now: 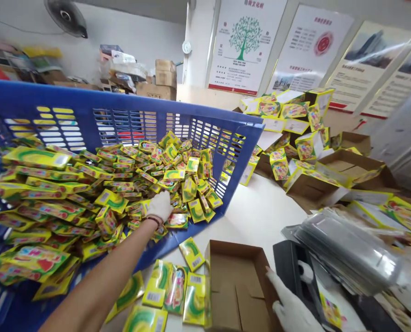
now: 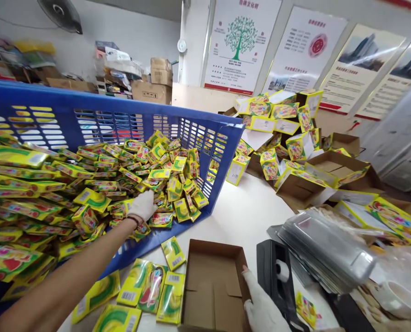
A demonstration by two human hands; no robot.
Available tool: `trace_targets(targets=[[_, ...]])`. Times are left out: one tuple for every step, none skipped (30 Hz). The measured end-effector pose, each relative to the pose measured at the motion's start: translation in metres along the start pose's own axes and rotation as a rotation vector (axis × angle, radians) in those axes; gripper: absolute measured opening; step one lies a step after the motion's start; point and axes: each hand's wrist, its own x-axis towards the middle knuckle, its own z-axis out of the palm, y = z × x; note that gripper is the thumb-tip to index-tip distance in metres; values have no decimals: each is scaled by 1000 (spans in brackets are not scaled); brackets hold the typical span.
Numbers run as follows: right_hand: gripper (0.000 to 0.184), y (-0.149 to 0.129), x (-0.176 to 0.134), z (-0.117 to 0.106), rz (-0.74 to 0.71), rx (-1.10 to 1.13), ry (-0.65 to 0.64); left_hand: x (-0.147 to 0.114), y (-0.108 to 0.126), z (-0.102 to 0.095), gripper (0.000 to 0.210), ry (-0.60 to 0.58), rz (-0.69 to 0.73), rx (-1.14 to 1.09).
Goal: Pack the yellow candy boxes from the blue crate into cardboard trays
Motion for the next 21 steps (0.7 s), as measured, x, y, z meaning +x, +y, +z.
trace_targets(targets=[[74, 1, -1, -5, 39, -18, 14, 3, 2, -1, 34, -15, 7, 20], [71, 1, -1, -11, 77, -21, 16, 5, 3, -4, 34, -29, 16, 36], [67, -1, -1, -18, 91, -21, 22, 4, 4, -7, 32, -40, 30, 49], [64, -4, 0, -26, 87, -12, 37, 2, 4, -11, 31, -47, 47, 59], [60, -9, 1, -33, 73, 11, 64, -3, 3, -14, 29, -50, 67, 67], [56, -17, 3, -39, 59, 54, 102, -11, 1, -17, 29, -47, 88, 73], [53, -26, 4, -42, 52, 123, 132, -22, -1, -19, 28, -43, 109, 79], [52, -38, 6, -44, 55, 221, 135, -36, -3, -20, 27, -43, 125, 86], [52, -52, 7, -42, 76, 348, 102, -53, -6, -19, 27, -33, 147, 89], [54, -68, 8, -39, 107, 501, 13, -72, -8, -16, 27, -8, 180, 82], [59, -85, 10, -33, 152, 666, -118, -92, -10, -13, 29, 41, 228, 63], [66, -103, 11, -26, 209, 847, -259, -113, -11, -9, 33, 146, 313, 15], [76, -121, 14, -18, 254, 1035, -398, -134, -11, -6, 37, 261, 407, -40], [84, -138, 16, -10, 310, 1187, -504, -153, -11, -3, 43, 365, 503, -99], [90, -153, 19, -1, 352, 1296, -587, -172, -10, -1, 48, 442, 592, -154], [95, -166, 22, 7, 373, 1367, -649, -189, -9, -1, 53, 477, 662, -201], [98, -175, 25, 14, 392, 1393, -670, -204, -7, -1, 56, 471, 710, -244], [98, -181, 27, 19, 394, 1382, -664, -216, -5, -3, 57, 453, 715, -296], [95, -185, 27, 24, 376, 1351, -641, -226, -3, -5, 56, 434, 665, -368], [88, -186, 27, 28, 344, 1309, -608, -233, -2, -8, 53, 421, 556, -477], [79, -185, 25, 31, 296, 1261, -580, -238, -1, -12, 50, 401, 400, -631]])
